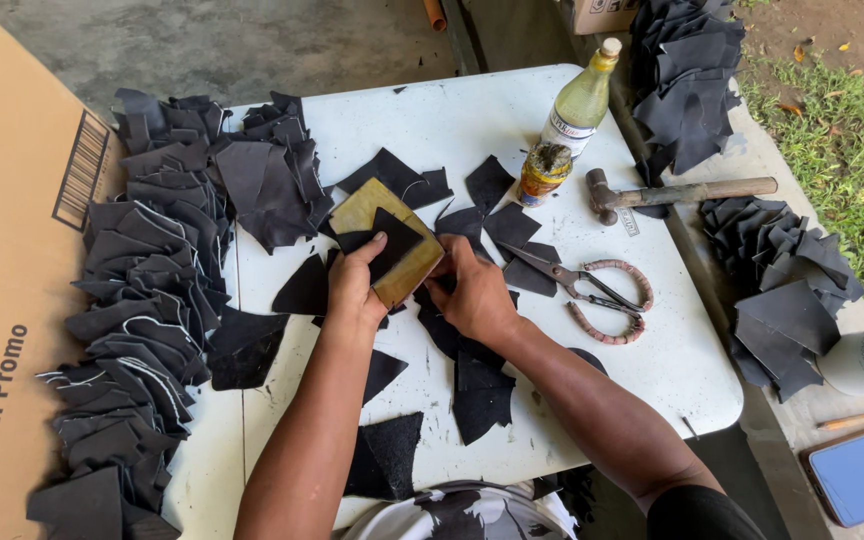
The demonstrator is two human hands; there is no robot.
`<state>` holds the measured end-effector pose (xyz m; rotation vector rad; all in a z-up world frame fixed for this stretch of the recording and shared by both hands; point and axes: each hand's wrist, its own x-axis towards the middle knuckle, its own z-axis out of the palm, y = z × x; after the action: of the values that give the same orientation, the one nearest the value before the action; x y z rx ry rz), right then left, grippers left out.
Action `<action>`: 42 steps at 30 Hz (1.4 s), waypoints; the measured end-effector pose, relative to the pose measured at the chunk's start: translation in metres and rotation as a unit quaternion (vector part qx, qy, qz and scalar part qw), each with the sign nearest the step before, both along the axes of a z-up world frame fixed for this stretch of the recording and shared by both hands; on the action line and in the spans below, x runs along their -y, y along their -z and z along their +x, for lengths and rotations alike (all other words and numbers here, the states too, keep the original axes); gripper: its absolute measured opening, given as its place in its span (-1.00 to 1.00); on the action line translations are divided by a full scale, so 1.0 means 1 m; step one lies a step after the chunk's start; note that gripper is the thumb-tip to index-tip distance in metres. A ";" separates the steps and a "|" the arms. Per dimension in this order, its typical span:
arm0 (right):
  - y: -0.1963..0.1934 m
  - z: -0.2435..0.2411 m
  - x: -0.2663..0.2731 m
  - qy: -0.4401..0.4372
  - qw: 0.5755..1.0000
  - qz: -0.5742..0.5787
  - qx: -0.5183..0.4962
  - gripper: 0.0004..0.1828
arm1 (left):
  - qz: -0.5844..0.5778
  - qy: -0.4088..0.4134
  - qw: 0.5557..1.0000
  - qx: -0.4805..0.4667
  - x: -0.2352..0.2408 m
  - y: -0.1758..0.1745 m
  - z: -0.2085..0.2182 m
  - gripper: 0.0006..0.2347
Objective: The person assembles small black rubber pieces onto a rectangular wooden block. They pick up individual pieces, align them on the block, and press them down to secure them. The process involves repetitive handling of the rubber parts and the wooden block.
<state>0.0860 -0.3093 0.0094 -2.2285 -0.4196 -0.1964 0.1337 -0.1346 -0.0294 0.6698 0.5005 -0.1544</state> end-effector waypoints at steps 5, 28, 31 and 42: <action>0.007 -0.008 0.009 -0.115 0.985 -0.061 0.113 -0.67 | 0.047 -0.041 0.998 0.006 0.012 0.015 0.012 -0.64; -0.067 0.050 0.083 0.049 0.984 0.116 0.122 -0.64 | 0.106 -0.030 0.961 0.253 -0.086 -0.005 -0.068 -0.53; -0.063 0.059 0.081 0.052 0.991 0.012 0.120 -0.64 | 0.084 -0.078 0.965 0.237 -0.099 -0.002 -0.081 -0.54; -0.014 0.044 0.061 0.030 0.992 -0.122 0.011 -0.52 | 0.221 -0.060 0.941 0.248 -0.083 -0.010 -0.081 -0.65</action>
<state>0.1303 -0.3706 0.0238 -2.4825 -0.4065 -0.2121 0.0524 -0.0512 -0.0195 1.0760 0.0802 0.2492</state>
